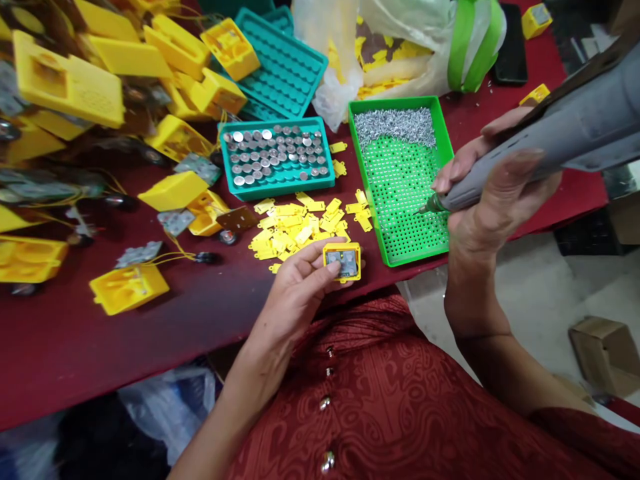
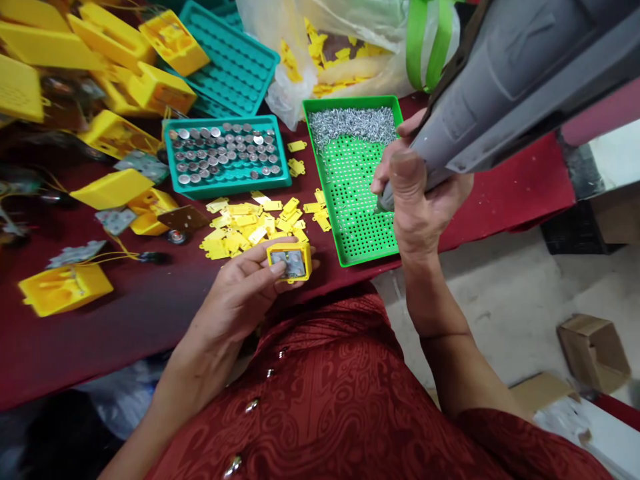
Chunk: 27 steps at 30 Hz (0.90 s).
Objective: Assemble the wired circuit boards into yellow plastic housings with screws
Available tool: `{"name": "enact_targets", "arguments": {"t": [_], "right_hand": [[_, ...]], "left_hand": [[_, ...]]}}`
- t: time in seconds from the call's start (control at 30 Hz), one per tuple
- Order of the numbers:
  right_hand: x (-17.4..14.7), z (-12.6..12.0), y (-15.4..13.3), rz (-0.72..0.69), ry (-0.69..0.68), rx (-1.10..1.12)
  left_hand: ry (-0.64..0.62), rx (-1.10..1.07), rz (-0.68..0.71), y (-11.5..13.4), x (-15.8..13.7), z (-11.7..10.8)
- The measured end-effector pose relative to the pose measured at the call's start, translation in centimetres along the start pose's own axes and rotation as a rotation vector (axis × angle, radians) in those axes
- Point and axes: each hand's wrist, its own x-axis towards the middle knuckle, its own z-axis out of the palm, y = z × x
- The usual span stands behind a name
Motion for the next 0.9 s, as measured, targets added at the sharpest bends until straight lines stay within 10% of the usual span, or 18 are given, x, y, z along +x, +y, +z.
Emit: {"name": "enact_targets", "arguments": {"t": [0.3, 0.57, 0.9], "right_hand": [[1.1, 1.2, 1.1, -0.217, 0.173, 0.576], [0.3, 0.4, 0.5, -0.181, 0.049, 0.46], [0.8, 1.1, 0.1, -0.249, 0.203, 0.602]], "left_hand": [[0.02, -0.021, -0.023, 0.0, 0.0, 0.1], [0.044, -0.013, -0.001, -0.1, 0.0, 0.0], [0.049, 0.047, 0.004, 0.2, -0.4, 0.2]]}}
